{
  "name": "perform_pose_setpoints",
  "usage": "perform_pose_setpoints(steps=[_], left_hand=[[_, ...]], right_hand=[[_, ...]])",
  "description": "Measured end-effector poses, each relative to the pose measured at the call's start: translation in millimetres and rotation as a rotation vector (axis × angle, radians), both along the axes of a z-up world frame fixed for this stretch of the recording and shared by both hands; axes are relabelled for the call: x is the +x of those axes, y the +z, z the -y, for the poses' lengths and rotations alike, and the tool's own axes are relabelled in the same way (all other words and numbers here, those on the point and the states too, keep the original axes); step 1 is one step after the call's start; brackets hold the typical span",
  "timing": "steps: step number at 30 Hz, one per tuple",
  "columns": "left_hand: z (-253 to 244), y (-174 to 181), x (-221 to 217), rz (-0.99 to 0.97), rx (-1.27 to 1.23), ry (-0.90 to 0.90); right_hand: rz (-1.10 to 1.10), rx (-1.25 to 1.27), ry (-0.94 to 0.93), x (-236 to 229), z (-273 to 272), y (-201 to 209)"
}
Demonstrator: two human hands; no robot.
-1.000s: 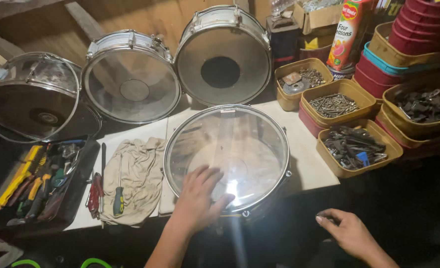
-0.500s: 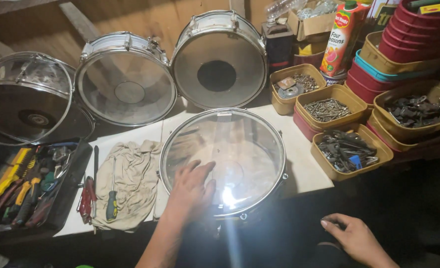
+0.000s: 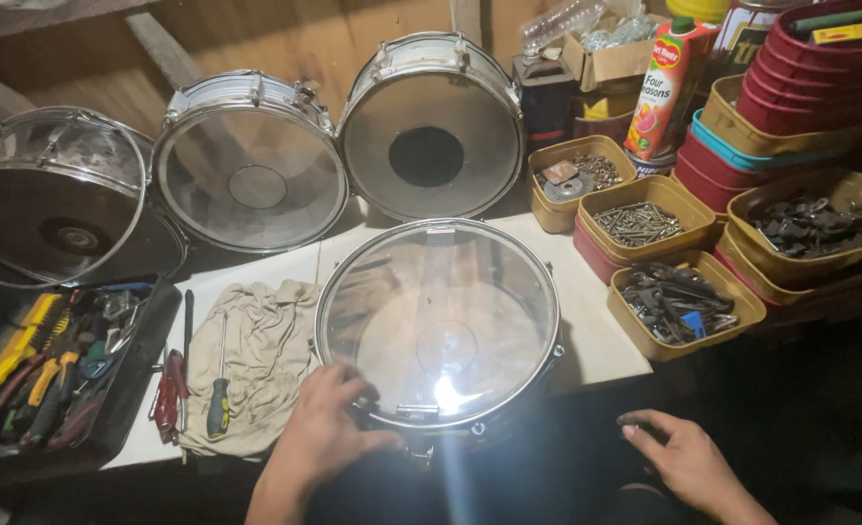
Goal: The person uses a drum key to tighten the tension rods on a snare drum placed on a workbench. They systematically rotate the key on each rod around the drum's rim to adjust the drumhead tension.
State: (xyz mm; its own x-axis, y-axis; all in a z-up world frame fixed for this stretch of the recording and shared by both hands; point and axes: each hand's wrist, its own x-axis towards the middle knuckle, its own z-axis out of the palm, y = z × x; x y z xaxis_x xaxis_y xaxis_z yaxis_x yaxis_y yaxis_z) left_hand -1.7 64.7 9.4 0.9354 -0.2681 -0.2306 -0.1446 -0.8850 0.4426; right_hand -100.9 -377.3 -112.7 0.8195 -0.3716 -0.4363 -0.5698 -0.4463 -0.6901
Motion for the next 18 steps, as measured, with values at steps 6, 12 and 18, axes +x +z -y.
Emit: perform_pose_setpoints(steps=[6,12,18], left_hand=[[-6,-56,-4,0.745,-0.174,-0.140],[75,-62,-11,1.120,-0.092,-0.105],[159,-61,-8,1.073,-0.230,-0.044]], right_hand=[[0.035,-0.070,0.014,11,-1,12],[0.081,-0.113,0.047,24,-14,17],[0.141,-0.063,0.067,24,-24,20]])
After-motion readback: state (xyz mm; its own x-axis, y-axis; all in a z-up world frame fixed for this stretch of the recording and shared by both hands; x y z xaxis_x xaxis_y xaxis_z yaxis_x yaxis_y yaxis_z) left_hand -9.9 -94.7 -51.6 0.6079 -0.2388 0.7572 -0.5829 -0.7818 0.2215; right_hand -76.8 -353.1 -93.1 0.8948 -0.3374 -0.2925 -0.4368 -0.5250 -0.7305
